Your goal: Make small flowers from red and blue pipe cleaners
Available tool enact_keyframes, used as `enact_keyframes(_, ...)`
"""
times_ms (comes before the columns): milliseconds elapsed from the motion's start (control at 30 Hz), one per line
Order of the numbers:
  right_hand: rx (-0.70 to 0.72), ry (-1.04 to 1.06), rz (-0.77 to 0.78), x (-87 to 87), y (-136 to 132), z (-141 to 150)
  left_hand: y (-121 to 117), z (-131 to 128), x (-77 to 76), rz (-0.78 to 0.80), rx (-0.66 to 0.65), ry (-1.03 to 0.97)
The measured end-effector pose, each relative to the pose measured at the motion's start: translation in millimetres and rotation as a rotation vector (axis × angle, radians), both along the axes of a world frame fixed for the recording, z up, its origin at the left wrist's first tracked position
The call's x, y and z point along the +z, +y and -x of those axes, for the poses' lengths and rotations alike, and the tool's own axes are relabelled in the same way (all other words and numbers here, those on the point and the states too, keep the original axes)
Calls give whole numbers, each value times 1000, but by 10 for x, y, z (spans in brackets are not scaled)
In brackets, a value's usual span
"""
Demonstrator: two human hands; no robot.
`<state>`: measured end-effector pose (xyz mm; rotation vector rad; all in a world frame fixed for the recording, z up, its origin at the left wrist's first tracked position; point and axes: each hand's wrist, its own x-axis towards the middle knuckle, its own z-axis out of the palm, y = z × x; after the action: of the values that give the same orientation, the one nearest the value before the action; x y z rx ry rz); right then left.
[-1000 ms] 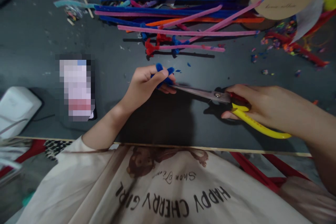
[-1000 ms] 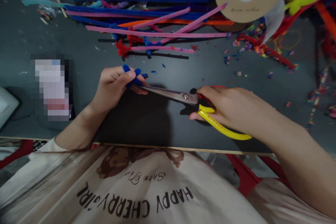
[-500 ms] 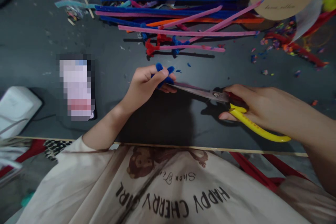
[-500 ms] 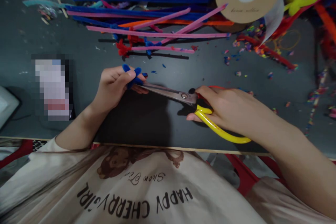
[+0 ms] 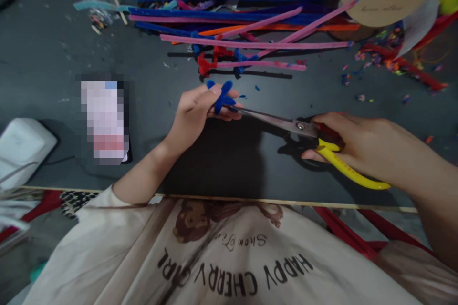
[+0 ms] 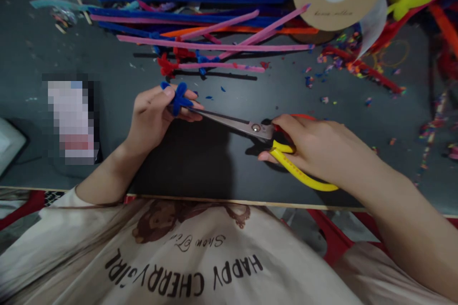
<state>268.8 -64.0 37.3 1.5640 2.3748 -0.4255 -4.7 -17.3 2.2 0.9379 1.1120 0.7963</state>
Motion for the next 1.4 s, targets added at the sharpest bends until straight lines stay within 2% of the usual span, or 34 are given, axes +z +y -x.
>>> enact_keyframes(100,15,-36,-8,9,-11,-4,0,3,-9,4,18,-35)
enact_keyframes(267,-99,1,-21,55,13,-5,1,17,-52,-17,78,-200)
enact_keyframes(533,-88,47,-72,84,33,-52,17,8,-37,-58,70,-43)
enact_keyframes(667,-129,53,-11,74,22,11,7,11,-41,-98,59,-67)
enact_keyframes(800,-135,70,71,89,30,87,-8,17,-64,-70,-1,-106)
enact_keyframes(967,-121,15,46,93,35,128,-26,18,-105,-122,-24,-142)
enact_keyframes(1133,-92,39,65,76,24,125,-36,15,-119,-185,-16,-98)
enact_keyframes(1400,-98,43,68,65,6,133,-41,-9,-75,-155,-8,-90)
